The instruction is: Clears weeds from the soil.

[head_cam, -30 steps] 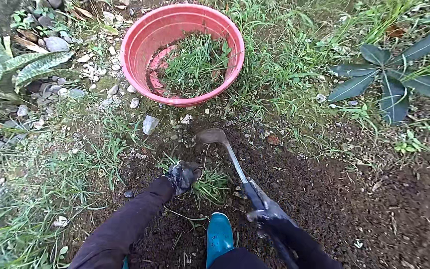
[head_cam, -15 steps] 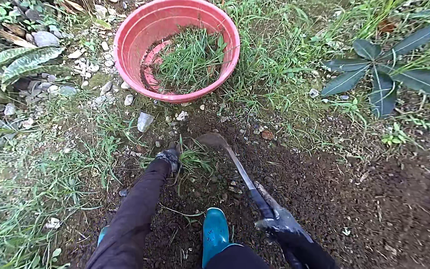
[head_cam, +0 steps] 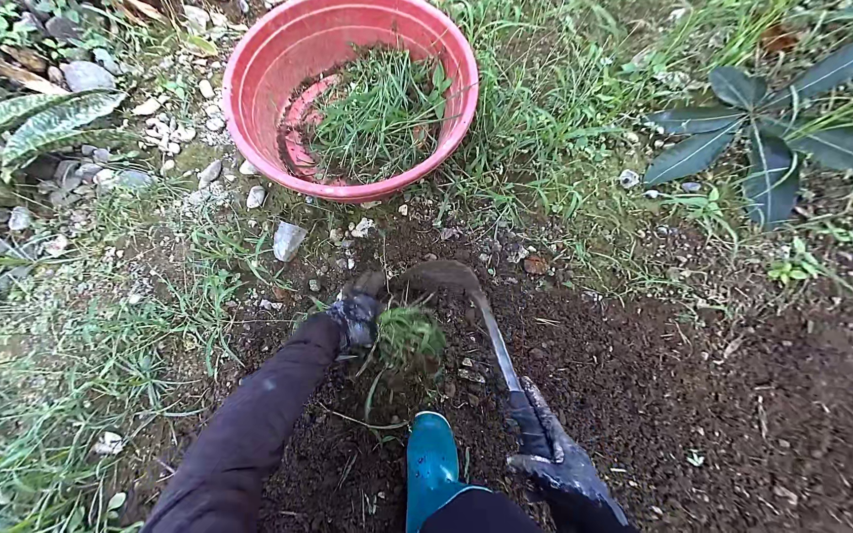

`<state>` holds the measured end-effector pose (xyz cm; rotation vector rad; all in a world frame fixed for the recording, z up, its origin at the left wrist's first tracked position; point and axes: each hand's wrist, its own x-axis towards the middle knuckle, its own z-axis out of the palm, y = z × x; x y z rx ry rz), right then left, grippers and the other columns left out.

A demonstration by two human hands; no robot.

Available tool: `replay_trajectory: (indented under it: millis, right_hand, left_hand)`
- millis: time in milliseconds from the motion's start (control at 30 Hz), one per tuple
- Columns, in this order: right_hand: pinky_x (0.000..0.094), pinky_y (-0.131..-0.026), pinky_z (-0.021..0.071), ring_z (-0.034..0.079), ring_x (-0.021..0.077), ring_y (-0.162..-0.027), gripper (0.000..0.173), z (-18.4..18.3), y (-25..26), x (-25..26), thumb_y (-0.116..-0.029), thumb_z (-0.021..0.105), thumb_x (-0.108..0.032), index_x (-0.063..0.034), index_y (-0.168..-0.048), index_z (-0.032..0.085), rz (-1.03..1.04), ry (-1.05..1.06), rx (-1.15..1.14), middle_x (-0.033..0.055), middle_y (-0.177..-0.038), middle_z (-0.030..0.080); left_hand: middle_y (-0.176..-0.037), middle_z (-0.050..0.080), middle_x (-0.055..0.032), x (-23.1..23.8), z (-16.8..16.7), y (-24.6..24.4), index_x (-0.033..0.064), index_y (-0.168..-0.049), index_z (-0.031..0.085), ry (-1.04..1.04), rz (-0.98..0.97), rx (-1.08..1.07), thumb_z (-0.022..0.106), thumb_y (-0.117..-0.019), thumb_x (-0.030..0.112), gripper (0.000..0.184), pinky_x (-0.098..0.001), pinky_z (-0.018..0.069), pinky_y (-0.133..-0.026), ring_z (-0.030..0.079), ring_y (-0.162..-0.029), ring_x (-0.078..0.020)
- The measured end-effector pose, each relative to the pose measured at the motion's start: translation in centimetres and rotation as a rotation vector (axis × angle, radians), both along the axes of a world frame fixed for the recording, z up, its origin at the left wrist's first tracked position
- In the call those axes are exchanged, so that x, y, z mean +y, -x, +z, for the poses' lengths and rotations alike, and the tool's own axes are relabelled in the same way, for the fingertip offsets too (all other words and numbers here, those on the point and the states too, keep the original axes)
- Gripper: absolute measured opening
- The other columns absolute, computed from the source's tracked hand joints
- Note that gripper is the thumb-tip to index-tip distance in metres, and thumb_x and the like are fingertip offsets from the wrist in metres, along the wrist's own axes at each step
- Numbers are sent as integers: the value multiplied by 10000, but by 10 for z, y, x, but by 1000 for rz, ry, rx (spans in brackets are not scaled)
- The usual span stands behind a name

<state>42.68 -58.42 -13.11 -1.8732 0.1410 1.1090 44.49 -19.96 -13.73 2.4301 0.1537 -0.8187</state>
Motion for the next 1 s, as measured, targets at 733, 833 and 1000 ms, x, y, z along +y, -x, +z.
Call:
replay_trajectory:
  millis: [733,833,1000]
  right_hand:
    - [507,-749,579,675,290,-918,1169,28,12,-40,-707,820,-118,-198,-1653,138,75,49,2,226,-1323,596]
    - [373,-534,575,639,168,-651,1186,34,7,-34,-700,771,-78,-211,-1648,72,-196,-58,-39,115,-1056,622]
    - [544,-734,575,684,341,-845,1115,11,21,-50,-772,785,-111,-144,-1648,97,60,91,46,261,-1167,647]
  left_hand:
    - [-1399,557,-278,-67,-26,147,44,-1475,475,-214,-337,483,430,-1082,127,404,-661,479,-1002,581,-1224,-512]
    - [-1346,602,-247,-72,-26,144,13,-1304,614,-201,-467,442,533,-1018,60,301,-637,487,-999,597,-1217,-469]
    - [-1383,591,-246,-76,-4,115,9,-1316,636,-101,-281,258,678,-929,113,403,-670,439,-1036,552,-1283,-471]
